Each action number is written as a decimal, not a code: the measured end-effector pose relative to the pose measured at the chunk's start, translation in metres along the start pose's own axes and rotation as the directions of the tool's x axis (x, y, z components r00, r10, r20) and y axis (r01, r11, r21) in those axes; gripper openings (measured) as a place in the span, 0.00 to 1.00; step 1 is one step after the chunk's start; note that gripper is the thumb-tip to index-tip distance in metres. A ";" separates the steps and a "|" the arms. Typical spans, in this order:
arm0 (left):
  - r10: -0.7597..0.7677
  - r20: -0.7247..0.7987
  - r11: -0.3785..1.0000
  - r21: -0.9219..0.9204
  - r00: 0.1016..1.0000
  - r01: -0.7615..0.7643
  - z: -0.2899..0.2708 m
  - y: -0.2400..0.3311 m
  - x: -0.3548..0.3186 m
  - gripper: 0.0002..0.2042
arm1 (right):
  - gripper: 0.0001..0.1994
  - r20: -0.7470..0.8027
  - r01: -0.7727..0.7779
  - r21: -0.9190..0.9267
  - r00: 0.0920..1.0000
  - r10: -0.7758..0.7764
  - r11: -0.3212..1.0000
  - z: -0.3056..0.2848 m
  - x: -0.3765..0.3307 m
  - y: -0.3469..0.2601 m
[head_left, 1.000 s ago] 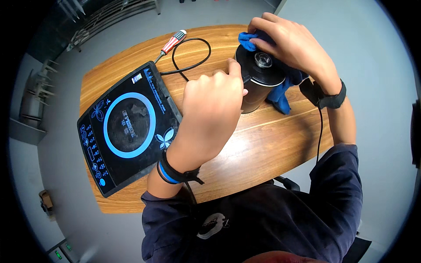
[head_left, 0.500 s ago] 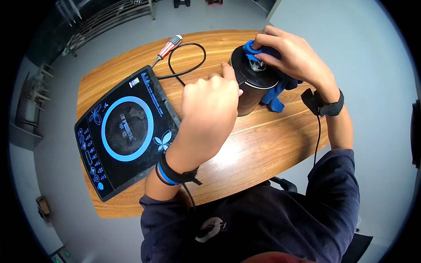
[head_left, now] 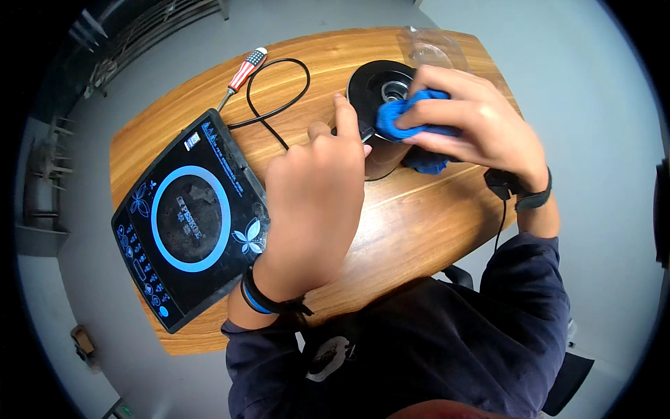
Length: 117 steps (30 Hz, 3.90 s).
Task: The person uses a screwdriver to remove screws from the underside of a portable induction cooktop, then flips it over and cleans the top surface with a blue cloth. The cooktop is placed on a wooden table.
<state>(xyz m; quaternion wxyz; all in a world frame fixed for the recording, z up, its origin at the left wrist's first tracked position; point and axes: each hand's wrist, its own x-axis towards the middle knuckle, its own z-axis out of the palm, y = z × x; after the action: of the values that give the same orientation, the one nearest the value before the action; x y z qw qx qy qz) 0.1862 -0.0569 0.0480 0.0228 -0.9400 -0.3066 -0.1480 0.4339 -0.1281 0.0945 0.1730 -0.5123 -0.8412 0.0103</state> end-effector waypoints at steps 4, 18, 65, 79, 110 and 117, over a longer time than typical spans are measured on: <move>-0.004 -0.032 1.000 -0.010 0.999 0.003 0.003 -0.003 -0.001 0.27 | 0.11 -0.059 -0.041 -0.106 0.998 0.035 0.993 0.009 0.003 -0.012; 0.063 -0.064 0.995 -0.071 0.996 -0.068 0.000 -0.003 -0.003 0.28 | 0.25 0.189 -0.180 -0.132 0.961 0.203 0.975 -0.018 -0.007 -0.007; 0.037 0.030 0.971 -0.236 0.999 -0.029 0.007 0.002 0.018 0.44 | 0.37 0.033 -0.440 0.406 0.883 0.469 0.801 0.069 -0.027 0.088; -0.081 0.080 0.995 -0.044 0.994 0.084 0.016 0.018 0.033 0.40 | 0.58 0.058 -0.308 0.652 0.931 0.360 0.692 0.045 -0.049 0.099; 0.007 -0.004 0.963 -0.268 1.000 -0.008 0.017 0.003 0.035 0.40 | 0.19 -0.239 -0.234 0.082 0.939 0.247 0.969 0.038 -0.053 0.119; 0.130 -0.077 0.986 -0.094 0.989 -0.137 0.013 -0.001 0.033 0.34 | 0.18 -0.266 0.051 0.001 0.963 -0.049 0.999 0.027 -0.058 0.126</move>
<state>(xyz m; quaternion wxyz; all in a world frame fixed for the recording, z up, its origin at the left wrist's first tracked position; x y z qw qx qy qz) 0.2148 -0.0352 0.0449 -0.0031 -0.9526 -0.2343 -0.1943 0.5585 -0.1142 0.0286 0.2866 -0.4869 -0.8230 -0.0597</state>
